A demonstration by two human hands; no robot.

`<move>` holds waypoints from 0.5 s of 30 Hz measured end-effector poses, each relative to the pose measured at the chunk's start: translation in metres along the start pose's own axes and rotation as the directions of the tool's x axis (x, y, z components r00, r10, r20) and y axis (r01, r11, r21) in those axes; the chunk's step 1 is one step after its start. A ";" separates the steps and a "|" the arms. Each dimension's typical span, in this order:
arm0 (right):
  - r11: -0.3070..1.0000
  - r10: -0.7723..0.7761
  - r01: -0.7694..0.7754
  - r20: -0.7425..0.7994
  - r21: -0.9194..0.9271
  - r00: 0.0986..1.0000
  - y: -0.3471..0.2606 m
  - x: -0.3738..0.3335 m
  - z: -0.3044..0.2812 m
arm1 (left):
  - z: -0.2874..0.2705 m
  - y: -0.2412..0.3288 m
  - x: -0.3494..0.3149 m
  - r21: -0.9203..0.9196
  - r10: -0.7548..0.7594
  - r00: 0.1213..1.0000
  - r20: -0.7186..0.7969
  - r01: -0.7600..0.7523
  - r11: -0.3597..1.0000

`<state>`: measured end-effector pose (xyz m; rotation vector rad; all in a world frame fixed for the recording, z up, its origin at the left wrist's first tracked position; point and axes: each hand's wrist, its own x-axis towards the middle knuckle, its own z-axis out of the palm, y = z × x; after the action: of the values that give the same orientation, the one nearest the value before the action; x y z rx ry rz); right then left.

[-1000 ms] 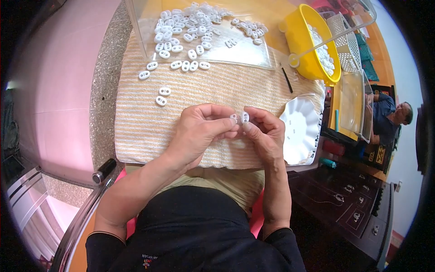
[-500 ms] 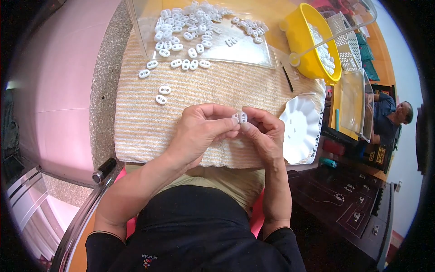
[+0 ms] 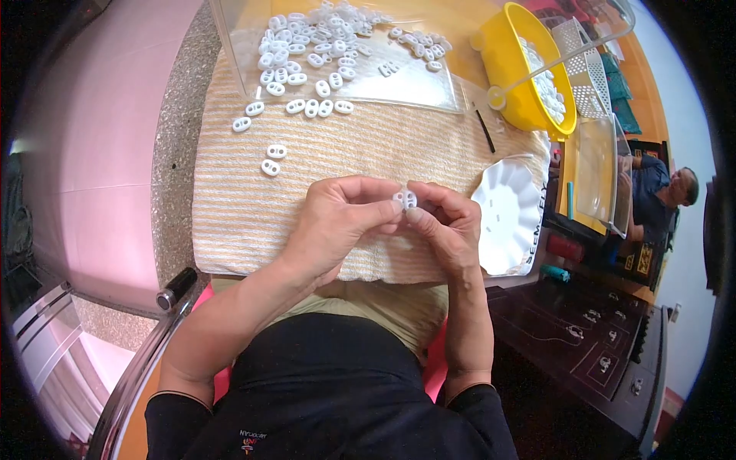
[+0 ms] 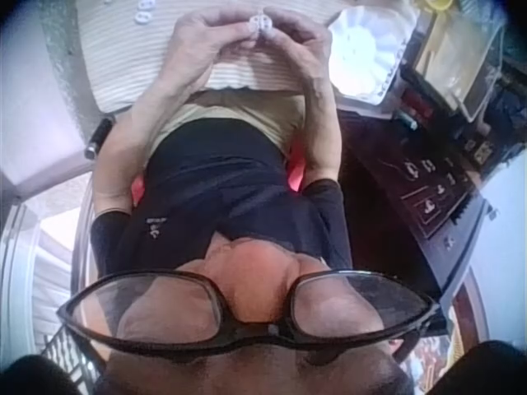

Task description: The recorder is picking up, inspecting, and sorting small white plastic components at a workbench.

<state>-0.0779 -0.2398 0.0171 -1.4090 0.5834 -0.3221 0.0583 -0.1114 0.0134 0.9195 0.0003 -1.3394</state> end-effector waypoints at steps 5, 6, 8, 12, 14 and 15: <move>1.000 0.000 0.000 0.004 0.002 1.000 -0.004 -0.001 0.002 | 0.000 -0.001 0.000 0.025 -0.002 1.000 -0.021 0.003 1.000; 1.000 0.000 0.000 0.003 0.002 1.000 -0.004 -0.001 0.002 | -0.001 -0.001 0.000 0.028 -0.002 1.000 -0.018 0.002 1.000; 0.997 -0.011 0.012 0.015 -0.081 1.000 -0.004 -0.001 0.000 | -0.002 -0.002 0.001 0.036 0.005 1.000 -0.002 -0.005 0.999; 0.999 0.006 -0.005 0.023 -0.037 1.000 0.000 -0.002 -0.004 | 0.000 -0.003 0.000 0.047 0.015 1.000 0.005 -0.015 0.999; 0.998 0.029 -0.028 0.017 -0.057 0.999 -0.001 -0.002 -0.004 | -0.001 -0.004 0.001 0.064 0.016 1.000 0.008 -0.016 0.998; 0.998 0.028 -0.027 0.017 -0.057 0.999 -0.002 -0.002 -0.004 | -0.002 -0.004 0.001 0.081 0.016 1.000 0.011 -0.017 0.997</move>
<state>-0.0815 -0.2423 0.0189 -1.4558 0.6012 -0.2725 0.0560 -0.1110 0.0092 0.9794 -0.0696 -1.3367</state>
